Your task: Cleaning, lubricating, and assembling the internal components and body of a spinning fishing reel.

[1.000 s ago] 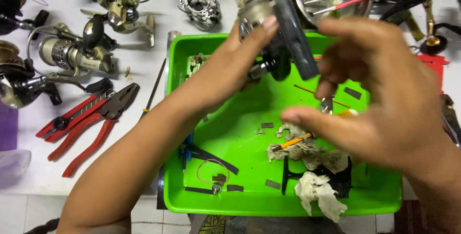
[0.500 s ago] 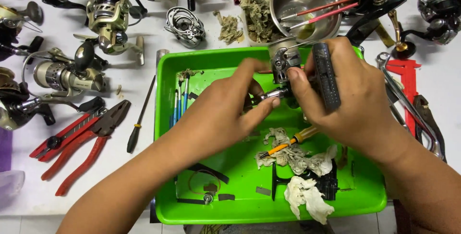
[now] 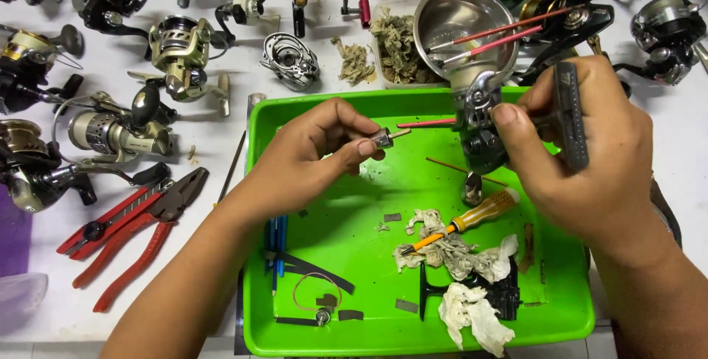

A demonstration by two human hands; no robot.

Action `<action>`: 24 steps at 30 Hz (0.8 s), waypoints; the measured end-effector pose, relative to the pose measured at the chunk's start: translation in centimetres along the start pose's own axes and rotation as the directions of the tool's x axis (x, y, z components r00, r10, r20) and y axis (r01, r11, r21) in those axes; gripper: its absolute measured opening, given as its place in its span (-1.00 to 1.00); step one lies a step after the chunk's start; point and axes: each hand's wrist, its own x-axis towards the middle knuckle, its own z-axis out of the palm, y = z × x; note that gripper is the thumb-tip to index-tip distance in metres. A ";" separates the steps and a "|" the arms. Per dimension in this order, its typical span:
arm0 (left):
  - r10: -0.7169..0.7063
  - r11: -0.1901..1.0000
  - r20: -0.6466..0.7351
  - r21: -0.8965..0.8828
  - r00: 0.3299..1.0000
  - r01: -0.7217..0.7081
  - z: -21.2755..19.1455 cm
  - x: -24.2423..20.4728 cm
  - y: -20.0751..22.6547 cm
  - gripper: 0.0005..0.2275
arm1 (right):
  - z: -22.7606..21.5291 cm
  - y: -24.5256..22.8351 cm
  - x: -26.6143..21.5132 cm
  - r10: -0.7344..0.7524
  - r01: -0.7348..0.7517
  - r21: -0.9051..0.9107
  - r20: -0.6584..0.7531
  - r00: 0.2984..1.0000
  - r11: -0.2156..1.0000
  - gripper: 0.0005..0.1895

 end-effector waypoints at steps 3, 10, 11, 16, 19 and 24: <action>-0.006 1.000 -0.011 -0.031 1.000 0.006 0.0 0.0 -0.4 -0.81 | 0.0 -0.5 0.0 0.078 -0.080 0.057 0.028 0.997 0.995 -0.76; 0.003 1.000 -0.045 0.026 0.999 -0.002 -0.1 -0.1 -0.5 -0.85 | 0.3 -0.6 -0.2 0.117 -0.138 0.247 0.101 0.988 0.959 -0.77; -0.001 1.000 -0.058 0.023 0.998 0.003 0.0 -0.1 -0.6 -0.86 | 0.3 -0.6 -0.3 0.127 -0.164 0.317 0.134 0.983 0.934 -0.77; -0.008 0.999 -0.076 -0.036 0.997 0.005 0.0 0.0 -1.4 -0.86 | 0.7 -0.1 -1.1 0.201 -0.273 0.473 0.198 0.959 0.838 -0.77; 0.005 0.997 -0.073 -0.070 0.997 -0.010 0.0 0.0 -1.6 -0.84 | 0.7 -0.1 -1.2 0.149 -0.221 0.445 0.191 0.970 0.868 -0.76; 0.031 0.988 -0.061 -0.151 0.998 -0.040 0.1 0.0 -1.9 -0.84 | 0.8 -0.3 -1.3 0.188 -0.271 0.476 0.215 0.958 0.837 -0.75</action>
